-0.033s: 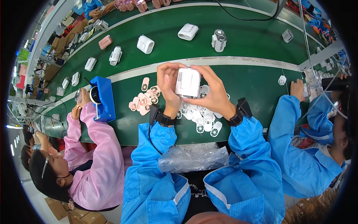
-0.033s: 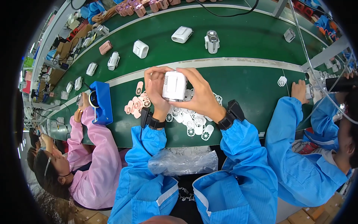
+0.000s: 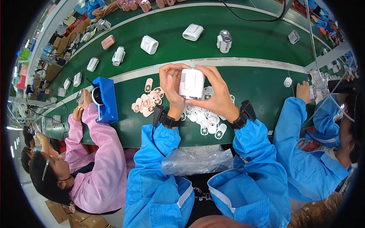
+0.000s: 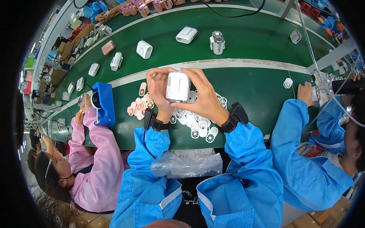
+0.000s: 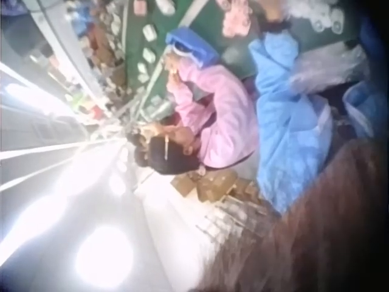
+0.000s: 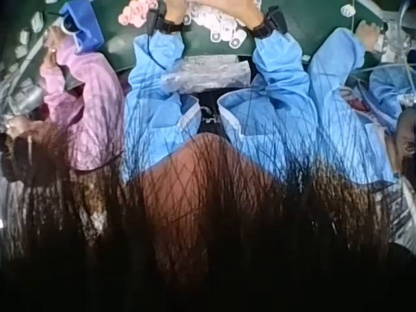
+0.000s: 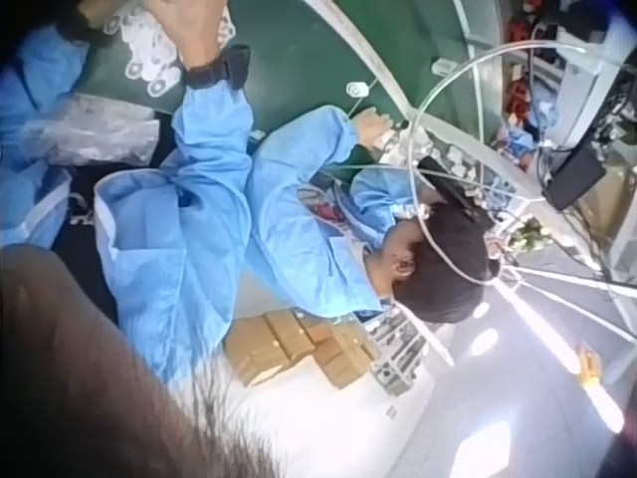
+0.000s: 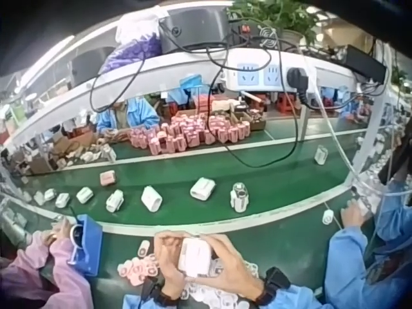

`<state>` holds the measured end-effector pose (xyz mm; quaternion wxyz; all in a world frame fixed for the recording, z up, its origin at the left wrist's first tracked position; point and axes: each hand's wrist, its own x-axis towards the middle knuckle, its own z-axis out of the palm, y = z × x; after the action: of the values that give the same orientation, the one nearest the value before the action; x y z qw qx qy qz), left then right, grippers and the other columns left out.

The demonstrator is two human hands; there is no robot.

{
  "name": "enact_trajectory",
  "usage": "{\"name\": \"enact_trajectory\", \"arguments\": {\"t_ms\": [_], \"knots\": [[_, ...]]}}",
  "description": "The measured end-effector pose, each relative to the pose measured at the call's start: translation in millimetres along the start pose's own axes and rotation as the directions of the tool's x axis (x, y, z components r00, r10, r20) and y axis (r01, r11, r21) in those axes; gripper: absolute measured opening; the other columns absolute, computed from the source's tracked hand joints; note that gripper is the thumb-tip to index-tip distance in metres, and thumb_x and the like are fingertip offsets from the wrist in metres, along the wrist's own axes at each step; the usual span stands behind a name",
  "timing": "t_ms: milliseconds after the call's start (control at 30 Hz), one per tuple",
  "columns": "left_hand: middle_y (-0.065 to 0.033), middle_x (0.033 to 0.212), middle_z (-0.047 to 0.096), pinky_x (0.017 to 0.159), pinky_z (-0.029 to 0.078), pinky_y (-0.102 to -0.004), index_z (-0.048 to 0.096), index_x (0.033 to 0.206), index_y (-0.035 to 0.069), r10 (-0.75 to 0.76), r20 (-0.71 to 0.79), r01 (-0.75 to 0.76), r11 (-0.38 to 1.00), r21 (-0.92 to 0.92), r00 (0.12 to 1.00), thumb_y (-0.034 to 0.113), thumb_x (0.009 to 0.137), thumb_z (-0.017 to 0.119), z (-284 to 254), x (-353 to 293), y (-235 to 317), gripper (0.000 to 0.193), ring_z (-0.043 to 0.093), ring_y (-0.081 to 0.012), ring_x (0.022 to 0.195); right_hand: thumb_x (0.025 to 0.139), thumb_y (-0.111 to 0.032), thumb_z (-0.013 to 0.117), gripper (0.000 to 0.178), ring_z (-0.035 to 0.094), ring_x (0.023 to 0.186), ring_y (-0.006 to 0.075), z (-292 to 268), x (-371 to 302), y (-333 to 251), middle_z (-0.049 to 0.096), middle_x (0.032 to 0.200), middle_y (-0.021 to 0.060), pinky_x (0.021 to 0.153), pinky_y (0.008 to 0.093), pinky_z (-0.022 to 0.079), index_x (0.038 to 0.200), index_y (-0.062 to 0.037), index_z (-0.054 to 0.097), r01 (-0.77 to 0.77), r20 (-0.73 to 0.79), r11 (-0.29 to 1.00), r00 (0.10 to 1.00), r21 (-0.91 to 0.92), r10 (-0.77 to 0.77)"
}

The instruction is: Manually assembling small white electronic components on a factory production line.

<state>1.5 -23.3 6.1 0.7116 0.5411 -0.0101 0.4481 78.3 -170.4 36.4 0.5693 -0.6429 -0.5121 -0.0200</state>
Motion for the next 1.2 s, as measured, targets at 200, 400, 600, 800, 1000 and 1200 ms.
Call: {"name": "enact_trajectory", "arguments": {"t_ms": [200, 400, 600, 800, 1000, 1200], "knots": [[-0.0241, 0.111, 0.063, 0.098, 0.052, -0.0420, 0.043, 0.123, 0.000, 0.020, -0.105, -0.016, 0.999, 0.039, 0.994, 0.039, 0.105, 0.048, 28, -12, 9, 0.043, 0.064, -0.0281, 0.101, 0.079, -0.016, 0.085, 0.068, 0.067, 0.109, 0.0369, 36, 1, -1, 0.065, 0.127, 0.0220, 0.094, 0.0439, 0.055, 0.139, 0.0016, 0.058, 0.095, -0.287, 0.993, 0.951, -0.072, -0.112], [-0.0234, 0.110, 0.062, 0.093, 0.054, -0.0417, 0.042, 0.116, 0.001, 0.027, -0.128, -0.015, 0.996, 0.090, 0.991, 0.034, 0.103, 0.048, 29, -16, 9, 0.036, 0.062, -0.0268, 0.099, 0.083, -0.016, 0.081, 0.060, 0.069, 0.103, 0.0366, 33, 2, -2, 0.067, 0.118, 0.0224, 0.090, 0.0440, 0.056, 0.135, 0.0030, 0.058, 0.176, -0.326, 0.962, 0.915, -0.209, -0.239], [-0.0228, 0.110, 0.062, 0.089, 0.055, -0.0402, 0.042, 0.115, 0.002, 0.057, -0.137, -0.046, 0.996, 0.081, 0.989, 0.033, 0.102, 0.049, 29, -14, 5, 0.035, 0.061, -0.0257, 0.100, 0.086, -0.021, 0.079, 0.061, 0.070, 0.100, 0.0347, 36, 0, -2, 0.066, 0.114, 0.0220, 0.085, 0.0428, 0.057, 0.137, 0.0041, 0.056, 0.121, -0.362, 0.981, 0.917, -0.152, -0.169], [-0.0215, 0.107, 0.062, 0.094, 0.051, -0.0419, 0.045, 0.119, 0.002, 0.065, -0.189, -0.022, 0.975, 0.221, 0.980, 0.036, 0.104, 0.046, 32, -11, 3, 0.036, 0.060, -0.0278, 0.100, 0.089, -0.028, 0.077, 0.067, 0.070, 0.096, 0.0319, 36, 1, 11, 0.064, 0.115, 0.0222, 0.082, 0.0418, 0.057, 0.142, 0.0048, 0.052, 0.005, -0.333, 0.995, 0.942, -0.101, -0.039], [-0.0178, 0.105, 0.062, 0.090, 0.052, -0.0382, 0.050, 0.115, 0.001, -0.002, -0.191, 0.038, 0.983, 0.180, 0.982, 0.031, 0.107, 0.046, 26, -7, 2, 0.032, 0.062, -0.0232, 0.097, 0.087, -0.028, 0.081, 0.071, 0.066, 0.104, 0.0344, 30, 1, 5, 0.062, 0.120, 0.0224, 0.089, 0.0431, 0.055, 0.143, 0.0038, 0.052, -0.036, -0.273, 0.996, 0.962, -0.079, 0.013], [-0.0131, 0.106, 0.065, 0.087, 0.054, -0.0354, 0.057, 0.113, 0.001, -0.245, -0.249, 0.281, 0.952, 0.121, 0.937, 0.028, 0.111, 0.048, -4, 3, 1, 0.029, 0.064, -0.0184, 0.096, 0.082, -0.020, 0.087, 0.068, 0.061, 0.117, 0.0400, -2, -1, -16, 0.060, 0.133, 0.0199, 0.098, 0.0478, 0.052, 0.142, -0.0047, 0.059, 0.268, 0.245, 0.899, 0.951, -0.345, -0.190]]}}
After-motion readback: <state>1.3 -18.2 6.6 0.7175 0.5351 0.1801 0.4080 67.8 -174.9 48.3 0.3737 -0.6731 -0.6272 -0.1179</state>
